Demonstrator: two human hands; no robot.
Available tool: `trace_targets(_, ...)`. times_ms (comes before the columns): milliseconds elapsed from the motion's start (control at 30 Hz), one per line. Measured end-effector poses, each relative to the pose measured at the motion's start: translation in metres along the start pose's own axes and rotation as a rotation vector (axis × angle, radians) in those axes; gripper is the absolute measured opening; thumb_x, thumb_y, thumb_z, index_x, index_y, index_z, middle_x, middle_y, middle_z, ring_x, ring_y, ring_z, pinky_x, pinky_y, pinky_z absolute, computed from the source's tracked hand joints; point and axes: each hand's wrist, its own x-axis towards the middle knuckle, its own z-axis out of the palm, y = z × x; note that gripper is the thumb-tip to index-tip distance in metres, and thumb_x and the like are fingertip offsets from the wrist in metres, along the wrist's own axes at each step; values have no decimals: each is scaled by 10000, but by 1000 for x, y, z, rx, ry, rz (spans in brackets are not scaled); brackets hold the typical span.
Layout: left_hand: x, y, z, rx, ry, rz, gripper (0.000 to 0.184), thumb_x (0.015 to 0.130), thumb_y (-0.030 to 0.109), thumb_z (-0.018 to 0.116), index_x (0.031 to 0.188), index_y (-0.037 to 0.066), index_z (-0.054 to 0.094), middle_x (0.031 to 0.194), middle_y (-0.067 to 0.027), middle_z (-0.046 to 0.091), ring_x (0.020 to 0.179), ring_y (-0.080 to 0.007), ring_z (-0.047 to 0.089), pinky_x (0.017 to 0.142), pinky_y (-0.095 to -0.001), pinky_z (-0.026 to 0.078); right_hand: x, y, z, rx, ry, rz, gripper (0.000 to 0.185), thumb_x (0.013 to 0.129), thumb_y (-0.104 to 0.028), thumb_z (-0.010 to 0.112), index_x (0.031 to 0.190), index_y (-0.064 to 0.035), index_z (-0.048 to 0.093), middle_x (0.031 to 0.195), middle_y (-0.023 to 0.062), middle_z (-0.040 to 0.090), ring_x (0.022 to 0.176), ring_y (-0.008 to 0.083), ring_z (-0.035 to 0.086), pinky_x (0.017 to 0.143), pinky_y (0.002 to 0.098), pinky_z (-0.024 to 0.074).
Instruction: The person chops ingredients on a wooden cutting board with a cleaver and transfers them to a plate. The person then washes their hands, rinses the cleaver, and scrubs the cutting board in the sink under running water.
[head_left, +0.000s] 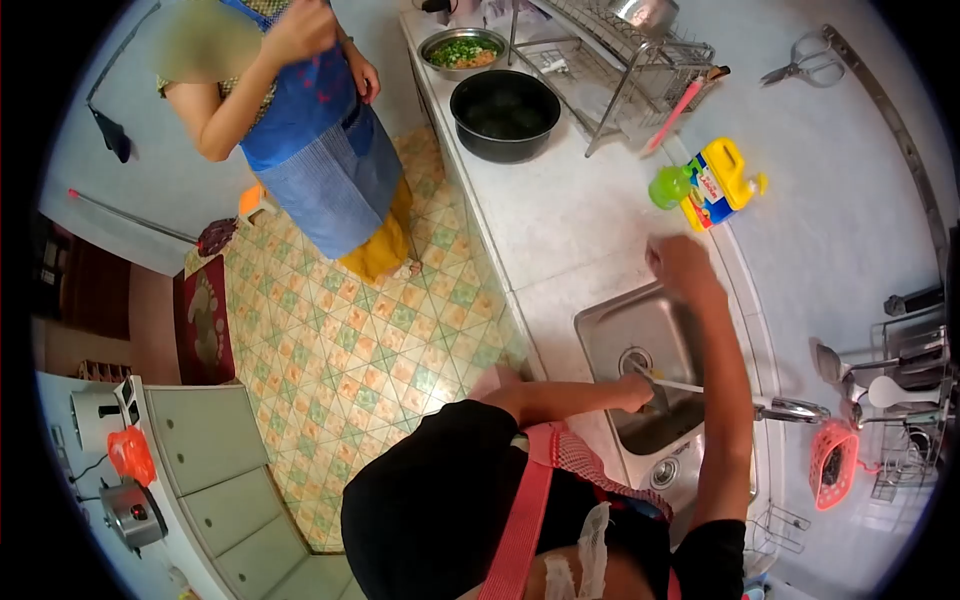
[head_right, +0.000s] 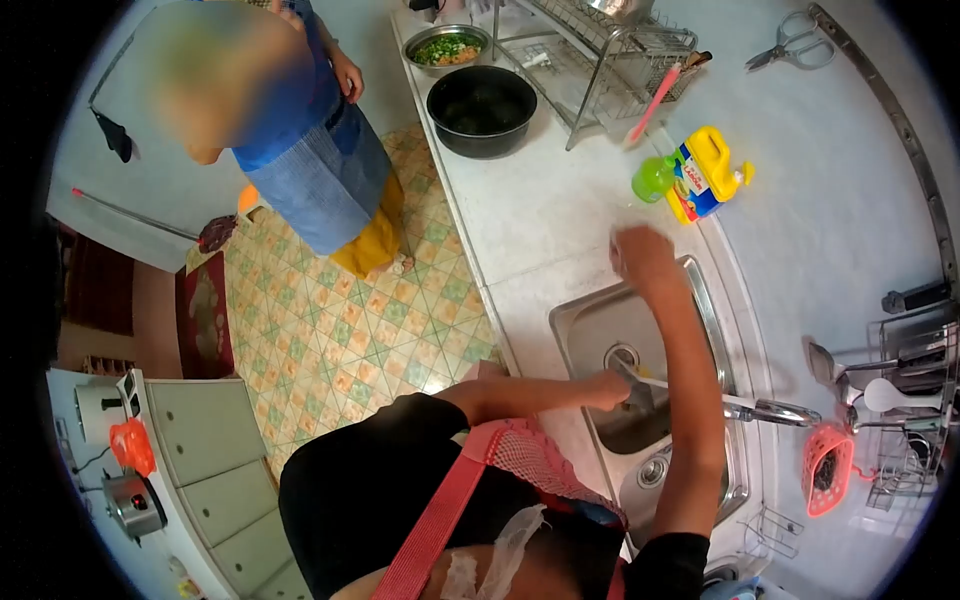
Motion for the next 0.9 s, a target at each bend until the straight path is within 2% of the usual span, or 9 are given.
trace_targets(133,7,-12,17,-132,-83,-10,130,630,105,608,722,27,655,750,-172,643,731,-349,624,630,-423,492,-95,39,91,265,-127,123,194,794,-228,568,747,-48,624,614,135,608,549,290,597,523,386,462)
trace_targets(167,10,-14,20,-208,-147,-70,126,651,108,597,729,28,657,751,-177,641,725,-352,623,629,-424,491,-123,51,118,507,-194,248,287,788,-286,584,711,-11,610,699,197,600,670,367,594,587,457,462)
trace_targets(233,11,-12,21,-340,-173,-149,137,670,156,601,704,28,634,705,-151,622,681,-316,613,598,-407,482,-172,59,147,508,-610,618,474,874,-435,493,703,-8,607,625,168,609,515,303,605,587,418,496)
trace_targets(300,15,-4,20,-459,-117,-211,178,688,205,605,680,27,612,659,-124,603,638,-280,602,568,-389,473,-226,50,180,841,-605,1144,547,889,-532,436,778,-26,613,566,123,587,429,251,569,532,374,506)
trace_targets(400,21,9,25,-612,-63,-284,245,704,271,614,655,32,592,604,-95,580,580,-238,586,523,-368,458,-272,28,202,1306,-472,1380,547,889,-565,419,880,-51,605,614,83,610,478,228,585,466,315,493)
trace_targets(500,35,26,30,-729,-125,-307,282,695,326,632,654,49,599,576,-86,567,537,-221,571,481,-359,441,-252,-10,178,2091,66,1369,485,890,-521,453,940,-59,595,664,60,617,513,200,593,407,263,455)
trace_targets(633,63,34,23,-861,-241,-272,332,683,399,656,652,72,609,538,-73,549,480,-198,550,425,-348,418,-286,82,258,2236,-139,1093,303,860,-376,529,858,-86,618,655,29,593,566,160,590,391,276,429)
trace_targets(833,63,32,-40,-996,-157,-54,306,736,323,656,612,65,547,505,-6,480,433,-118,457,418,-273,350,-275,168,246,1216,-255,860,199,798,-236,572,722,-62,631,634,36,587,517,161,555,462,275,430)
trace_targets(900,73,19,-26,-979,-100,-76,305,752,308,651,622,49,556,509,-15,493,442,-124,472,426,-280,358,-258,162,219,1240,-253,910,208,800,-224,563,699,-54,630,626,40,584,509,158,547,478,271,430)
